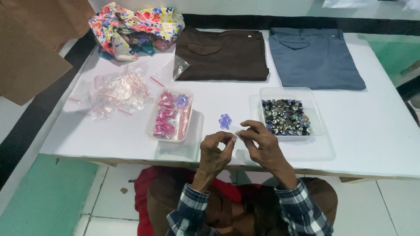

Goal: Picking small decorative items and placing them into small plastic bags.

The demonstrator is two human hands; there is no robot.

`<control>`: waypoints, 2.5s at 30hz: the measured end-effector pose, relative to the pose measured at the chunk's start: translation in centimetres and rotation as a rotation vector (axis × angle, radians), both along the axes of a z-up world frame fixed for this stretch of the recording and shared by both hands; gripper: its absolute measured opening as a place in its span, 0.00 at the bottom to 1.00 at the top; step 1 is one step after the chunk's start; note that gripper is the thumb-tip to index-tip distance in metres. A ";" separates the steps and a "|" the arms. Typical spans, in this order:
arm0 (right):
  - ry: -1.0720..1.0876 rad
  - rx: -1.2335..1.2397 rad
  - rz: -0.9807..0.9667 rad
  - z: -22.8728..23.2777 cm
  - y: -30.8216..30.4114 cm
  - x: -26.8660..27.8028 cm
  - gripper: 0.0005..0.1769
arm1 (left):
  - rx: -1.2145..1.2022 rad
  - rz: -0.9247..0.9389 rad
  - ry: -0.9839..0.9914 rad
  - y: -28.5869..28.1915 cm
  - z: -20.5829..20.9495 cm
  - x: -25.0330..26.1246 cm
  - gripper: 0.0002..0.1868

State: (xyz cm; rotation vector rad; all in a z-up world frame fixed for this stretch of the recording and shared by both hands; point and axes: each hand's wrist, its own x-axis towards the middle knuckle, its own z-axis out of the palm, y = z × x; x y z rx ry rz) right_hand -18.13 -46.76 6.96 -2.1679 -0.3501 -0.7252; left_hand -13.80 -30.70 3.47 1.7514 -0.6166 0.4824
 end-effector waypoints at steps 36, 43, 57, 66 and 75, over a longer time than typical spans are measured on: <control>0.151 -0.700 0.112 1.1 -2.5 -1.2 0.19 | 0.818 -0.367 -0.175 4.3 7.5 -1.6 0.08; 0.131 -0.776 0.150 1.9 -2.4 -1.4 0.21 | 1.005 -0.305 -0.287 4.3 7.0 -0.7 0.11; 0.146 -0.642 0.207 3.3 -1.9 -1.5 0.16 | 0.860 -0.321 -0.059 5.1 7.5 -0.8 0.07; 0.308 -0.106 0.145 3.4 0.7 1.1 0.22 | 0.893 -0.108 -0.037 6.4 5.7 1.5 0.08; 0.448 -0.690 -0.204 -4.0 1.3 8.2 0.15 | 0.871 -0.104 0.173 7.8 7.6 1.6 0.08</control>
